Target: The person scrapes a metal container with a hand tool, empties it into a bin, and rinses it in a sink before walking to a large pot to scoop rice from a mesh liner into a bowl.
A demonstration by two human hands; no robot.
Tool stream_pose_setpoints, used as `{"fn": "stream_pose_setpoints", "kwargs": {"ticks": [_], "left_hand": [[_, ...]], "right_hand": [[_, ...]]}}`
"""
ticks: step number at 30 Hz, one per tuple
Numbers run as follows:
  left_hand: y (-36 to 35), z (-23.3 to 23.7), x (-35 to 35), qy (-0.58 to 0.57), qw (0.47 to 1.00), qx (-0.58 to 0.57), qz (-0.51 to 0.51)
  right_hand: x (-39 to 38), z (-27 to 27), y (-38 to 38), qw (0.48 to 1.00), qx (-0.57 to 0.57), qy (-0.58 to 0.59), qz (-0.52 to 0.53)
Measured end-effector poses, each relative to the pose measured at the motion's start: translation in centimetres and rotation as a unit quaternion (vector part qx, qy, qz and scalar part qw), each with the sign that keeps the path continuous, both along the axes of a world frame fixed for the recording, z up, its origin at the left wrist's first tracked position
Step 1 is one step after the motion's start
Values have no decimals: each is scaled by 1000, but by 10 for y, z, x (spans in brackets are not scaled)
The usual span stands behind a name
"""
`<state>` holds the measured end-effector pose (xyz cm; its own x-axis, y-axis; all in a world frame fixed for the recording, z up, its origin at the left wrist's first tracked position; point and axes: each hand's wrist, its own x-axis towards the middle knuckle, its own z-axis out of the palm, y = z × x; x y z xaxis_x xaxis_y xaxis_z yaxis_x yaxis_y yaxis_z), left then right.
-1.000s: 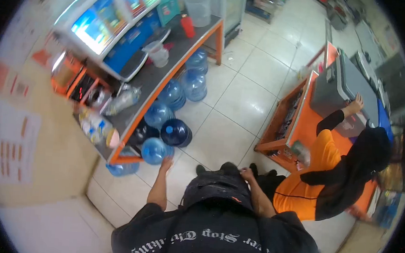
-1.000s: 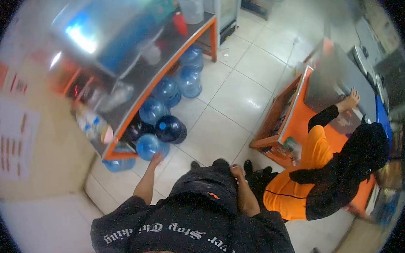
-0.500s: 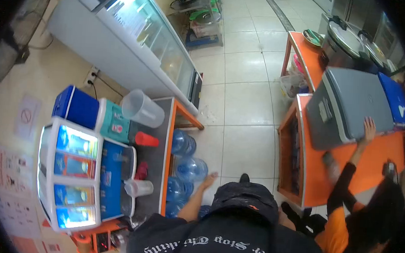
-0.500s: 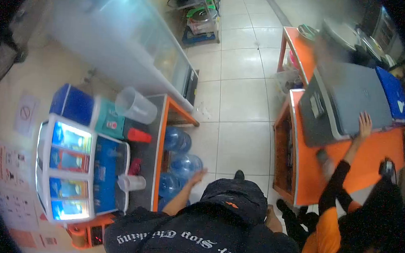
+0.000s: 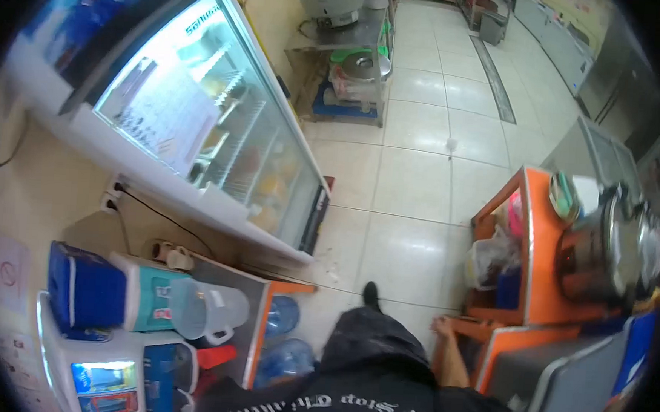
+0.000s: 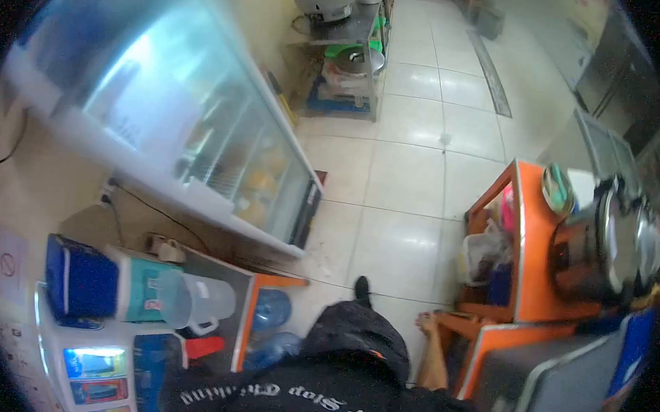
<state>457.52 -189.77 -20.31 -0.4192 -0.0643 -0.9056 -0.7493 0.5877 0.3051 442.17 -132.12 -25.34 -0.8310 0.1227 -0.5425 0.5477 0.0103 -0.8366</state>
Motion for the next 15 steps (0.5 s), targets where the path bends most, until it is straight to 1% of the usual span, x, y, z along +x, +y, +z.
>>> {"fn": "stream_pose_setpoints", "kwargs": {"ticks": [1, 2, 3, 4, 6, 7, 8, 9, 10, 11, 12, 13, 14, 15], "left_hand": [[5, -2, -35, -7, 1000, 12, 8], [16, -10, -86, -10, 1000, 19, 16], [26, -16, -137, -13, 999, 36, 26], [39, -26, -196, -13, 998, 50, 32], [70, -59, -347, 6, 987, 149, 58], [85, -67, -424, 38, 982, 186, 20], [107, -60, -512, 147, 954, 205, -161], [132, -46, -602, 305, 870, 163, -352], [157, -28, -693, 454, 759, 108, -453], [192, -3, -754, 464, 826, 79, -308], [219, 10, -810, 434, 868, 166, -173], [248, 54, -862, 440, 869, 158, -159], [274, 96, -895, 443, 872, 149, -145], [290, 91, -912, 433, 877, 150, -145]], "right_hand": [[-26, 32, -8, 996, 16, -74, -43], [-55, 38, -9, 996, 18, -87, -25], [-70, 45, -11, 995, 19, -69, -73], [-86, 64, -14, 993, 34, -62, -98], [-103, 55, -4, 982, 24, -133, -130], [-102, 42, -1, 984, 8, -100, -150], [-101, 29, 2, 984, -9, -66, -168], [-110, 24, 8, 976, -4, -121, -182], [-115, 19, 6, 959, -2, -209, -193], [-121, 12, 5, 937, -6, -281, -209], [-127, 8, 8, 916, -12, -342, -210], [-145, 8, 7, 908, -24, -334, -253], [-166, 11, 12, 905, -32, -331, -264], [-193, 13, 18, 908, -40, -322, -265]]}}
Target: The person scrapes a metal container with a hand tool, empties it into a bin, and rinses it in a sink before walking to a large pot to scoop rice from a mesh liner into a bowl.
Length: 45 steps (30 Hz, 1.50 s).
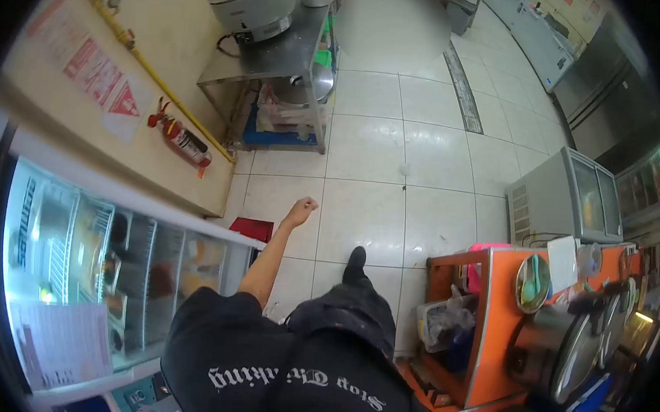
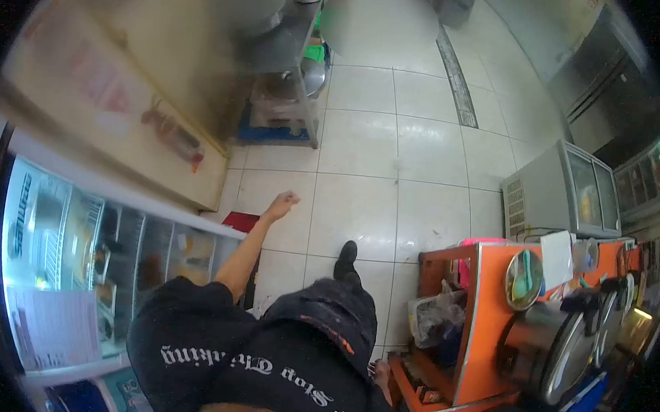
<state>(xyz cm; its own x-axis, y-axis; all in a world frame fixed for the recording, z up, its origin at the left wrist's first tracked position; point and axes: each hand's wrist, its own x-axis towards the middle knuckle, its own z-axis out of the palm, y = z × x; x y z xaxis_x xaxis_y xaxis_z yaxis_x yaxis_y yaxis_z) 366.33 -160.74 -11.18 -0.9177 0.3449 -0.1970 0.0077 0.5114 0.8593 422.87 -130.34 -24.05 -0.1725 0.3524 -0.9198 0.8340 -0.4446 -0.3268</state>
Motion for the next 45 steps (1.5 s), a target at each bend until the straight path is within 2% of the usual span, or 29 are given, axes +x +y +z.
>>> {"fn": "stream_pose_setpoints", "kwargs": {"ticks": [2, 3, 4, 6, 7, 8, 9, 10, 13, 15, 17, 18, 19, 20, 21, 22, 23, 24, 25, 27, 29, 30, 32, 34, 38, 41, 43, 44, 45], "left_hand": [[32, 9, -64, -35, 996, 82, 5], [42, -9, -77, -69, 992, 105, 23], [45, -28, -83, -79, 992, 100, -20], [55, -73, -79, -36, 992, 110, -46], [57, -50, -70, 8, 997, -29, -67], [59, -22, -79, -63, 958, -174, -218], [63, 8, -73, -78, 966, -182, -168], [59, -38, -70, -94, 995, -2, -43], [45, -51, -122, -126, 991, -17, -33], [39, -47, -152, -107, 990, -21, -88], [47, -29, -205, -221, 975, -5, 10], [57, -29, -236, -213, 973, 32, 84], [56, -63, -275, -155, 978, 66, 125], [62, -103, -303, -105, 975, 104, 168], [68, -79, -345, -41, 982, 104, 155], [83, -50, -397, -82, 974, 88, 192], [92, -25, -440, -125, 964, 63, 225], [104, -3, -478, -75, 967, 77, 232], [113, 14, -513, -23, 968, 84, 236], [120, 40, -580, 46, 989, 17, 138], [110, 44, -629, -4, 983, 44, 178], [105, 45, -654, -47, 975, 79, 203], [81, 55, -692, 37, 949, 101, 296], [46, 60, -712, -33, 881, 150, 448], [-57, 57, -757, -11, 771, 163, 615], [-102, 83, -782, 25, 739, 187, 646], [-141, 90, -804, -46, 687, 188, 700], [-162, 92, -816, -36, 687, 186, 702], [-179, 82, -826, -63, 657, 177, 730]], "right_hand": [[-70, 1, 19, 1000, 4, 26, 2], [-106, 5, 29, 999, 7, 38, 3], [-143, 8, 42, 999, 11, 50, 12], [-228, 17, 71, 996, 20, 80, 41], [-272, 16, 89, 993, 24, 97, 56], [-321, 12, 108, 989, 29, 122, 79], [-369, 8, 129, 983, 34, 150, 97], [-421, 3, 155, 975, 45, 181, 119], [-574, -47, 242, 935, 47, 320, 146], [-680, 59, 233, 925, 176, 337, 14], [-729, 65, 242, 927, 169, 331, 45], [-777, 71, 252, 921, 168, 345, 62], [-790, 66, 262, 905, 119, 371, 172], [-820, 76, 268, 923, 73, 293, 239], [-846, 83, 272, 931, 28, 208, 298], [-864, 83, 282, 875, -13, 283, 392], [-896, 117, 272, 893, 14, 148, 425], [-922, 140, 266, 902, 47, 101, 418], [-939, 135, 267, 897, 37, 102, 429], [-971, 116, 290, 970, 31, 66, 230], [-1022, 92, 308, 972, 23, 79, 219], [-1052, 78, 313, 968, 13, 87, 237], [-1120, 61, 321, 954, 1, 116, 277], [-1187, 49, 325, 939, -4, 148, 311], [-1319, 73, 328, 914, 13, 178, 365], [-1420, 101, 328, 888, 34, 168, 426], [-1486, 106, 340, 866, -7, 219, 450], [-1521, 103, 344, 859, 12, 240, 452], [-1552, 104, 350, 854, 34, 256, 452]]}}
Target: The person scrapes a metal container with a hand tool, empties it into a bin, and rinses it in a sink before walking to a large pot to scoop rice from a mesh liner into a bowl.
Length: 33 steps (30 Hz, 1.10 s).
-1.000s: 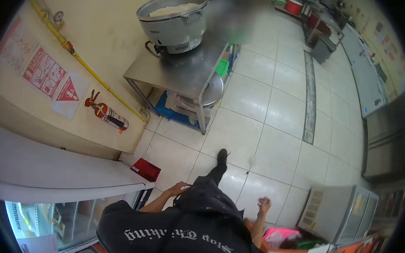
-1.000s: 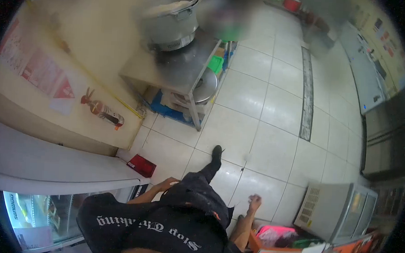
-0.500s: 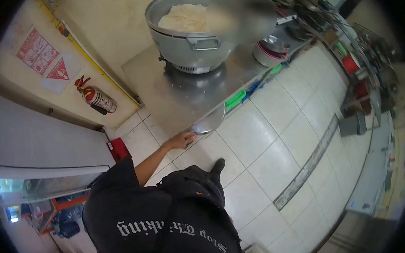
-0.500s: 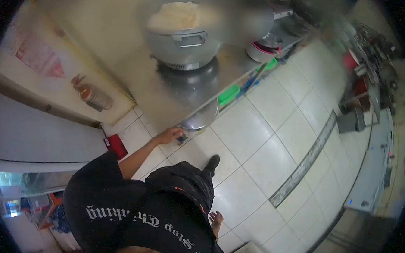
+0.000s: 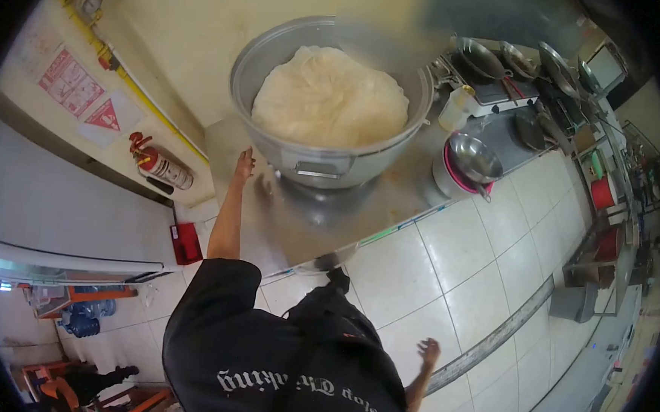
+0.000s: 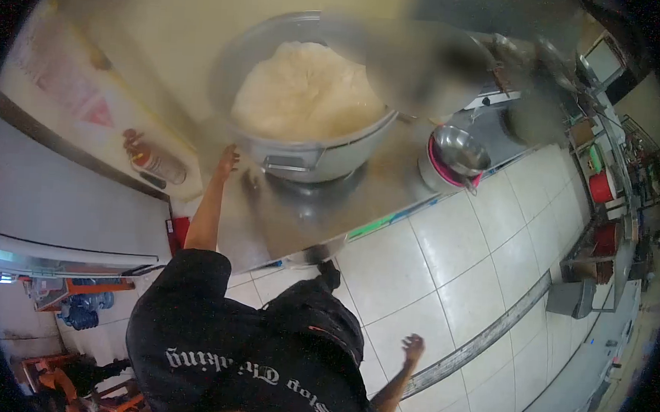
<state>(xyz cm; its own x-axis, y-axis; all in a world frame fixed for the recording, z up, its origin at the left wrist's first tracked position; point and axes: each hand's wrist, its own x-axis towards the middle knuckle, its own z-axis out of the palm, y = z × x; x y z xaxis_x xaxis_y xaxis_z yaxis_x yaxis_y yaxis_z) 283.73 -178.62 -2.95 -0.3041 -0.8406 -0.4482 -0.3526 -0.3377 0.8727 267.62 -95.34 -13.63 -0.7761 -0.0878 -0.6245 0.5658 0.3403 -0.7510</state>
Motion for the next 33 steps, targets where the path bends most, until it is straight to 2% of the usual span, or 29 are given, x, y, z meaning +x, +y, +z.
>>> {"fn": "stream_pose_setpoints", "kwargs": {"ticks": [2, 4, 6, 8, 10, 12, 14, 16, 18, 20, 22, 23, 25, 26, 28, 29, 31, 32, 33], "left_hand": [[-27, -28, -5, -39, 998, 32, 28], [-69, -68, 7, -47, 996, 76, -23], [-65, -79, 0, -32, 995, 92, -37], [-63, -74, -7, -25, 995, 90, -42], [-66, -65, -11, -20, 996, 75, -45], [-68, -57, -14, -13, 997, 55, -46], [-66, -47, -15, -5, 999, 31, -40], [-61, -38, -17, 7, 1000, -3, -25], [-55, -30, -18, 22, 999, -45, -8], [-47, -23, -17, 36, 995, -89, 8], [-35, -20, -20, 49, 989, -134, 25], [-30, -18, -21, 54, 985, -160, 33], [-19, -11, -29, 67, 972, -220, 44], [-12, -6, -31, 74, 965, -247, 49], [1, 1, -34, 87, 950, -294, 59], [11, 3, -31, 90, 942, -316, 69], [32, 5, -23, 94, 923, -362, 92], [41, 7, -18, 92, 912, -386, 105], [55, 8, -9, 91, 899, -412, 119]], "right_hand": [[-56, 22, -1, 995, 50, 73, 43], [-80, 152, -88, 989, 52, 136, 34], [-131, 210, -134, 985, 18, 152, 75], [-174, 267, -190, 965, 10, 219, 144], [-207, 326, -252, 925, -42, 263, 271], [-221, 388, -334, 860, -14, 339, 381], [-214, 435, -415, 801, -147, 332, 475], [-215, 450, -481, 720, -180, 348, 573], [-204, 461, -541, 606, -130, 415, 666], [-205, 442, -588, 492, -86, 446, 743], [-199, 427, -619, 427, 35, 437, 791], [-198, 417, -626, 438, 27, 438, 784], [-195, 402, -641, 325, 123, 427, 835], [-192, 399, -645, 343, 114, 432, 826], [-190, 395, -646, 286, 150, 475, 819], [-192, 386, -649, 285, 148, 471, 822], [-200, 367, -662, 221, 81, 460, 856], [-205, 379, -660, 217, 77, 460, 858], [-218, 393, -656, 232, 1, 479, 846]]}}
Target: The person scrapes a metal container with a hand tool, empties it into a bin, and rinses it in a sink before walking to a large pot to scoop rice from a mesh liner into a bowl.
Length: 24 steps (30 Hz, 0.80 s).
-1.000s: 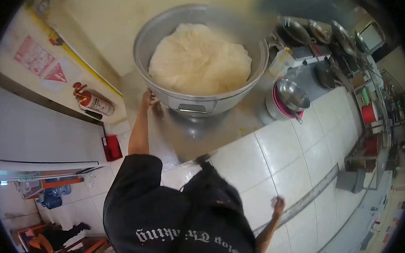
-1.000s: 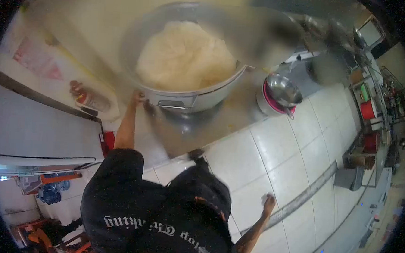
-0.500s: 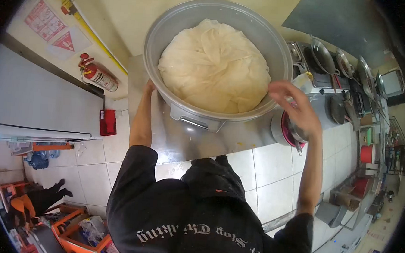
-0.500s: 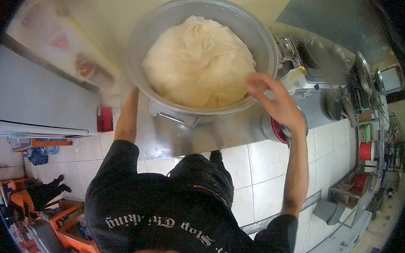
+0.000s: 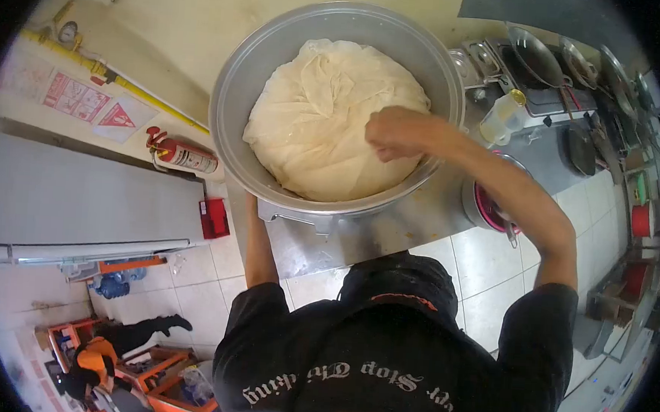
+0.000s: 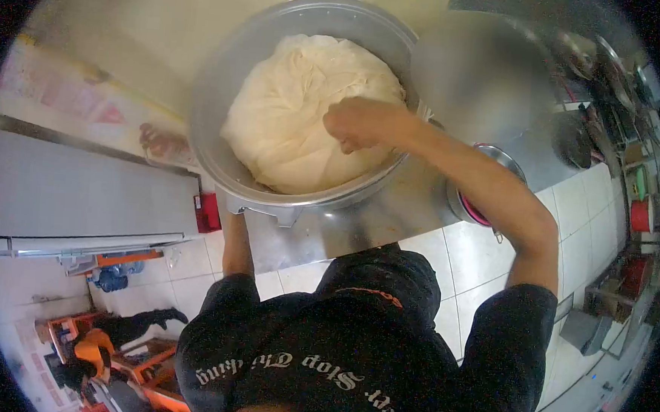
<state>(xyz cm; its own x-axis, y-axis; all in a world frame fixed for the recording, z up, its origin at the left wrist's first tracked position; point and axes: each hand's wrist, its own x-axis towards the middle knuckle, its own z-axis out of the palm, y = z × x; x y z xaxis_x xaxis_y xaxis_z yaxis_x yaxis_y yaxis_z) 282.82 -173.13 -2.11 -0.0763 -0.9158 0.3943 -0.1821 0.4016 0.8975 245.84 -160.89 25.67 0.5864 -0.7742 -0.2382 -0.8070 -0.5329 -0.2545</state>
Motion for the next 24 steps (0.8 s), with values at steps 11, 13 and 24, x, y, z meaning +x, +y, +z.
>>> {"fn": "stream_pose_setpoints", "kwargs": {"ticks": [11, 13, 24], "left_hand": [[144, 136, 142, -167, 896, -151, 382], [153, 216, 105, -150, 891, -165, 395], [41, 308, -178, -628, 741, -112, -210]], "right_hand": [[-132, 75, 224, 867, -124, -329, -353], [-127, 13, 250, 802, -145, -351, -460], [-111, 69, 97, 927, -183, -225, -238]]}}
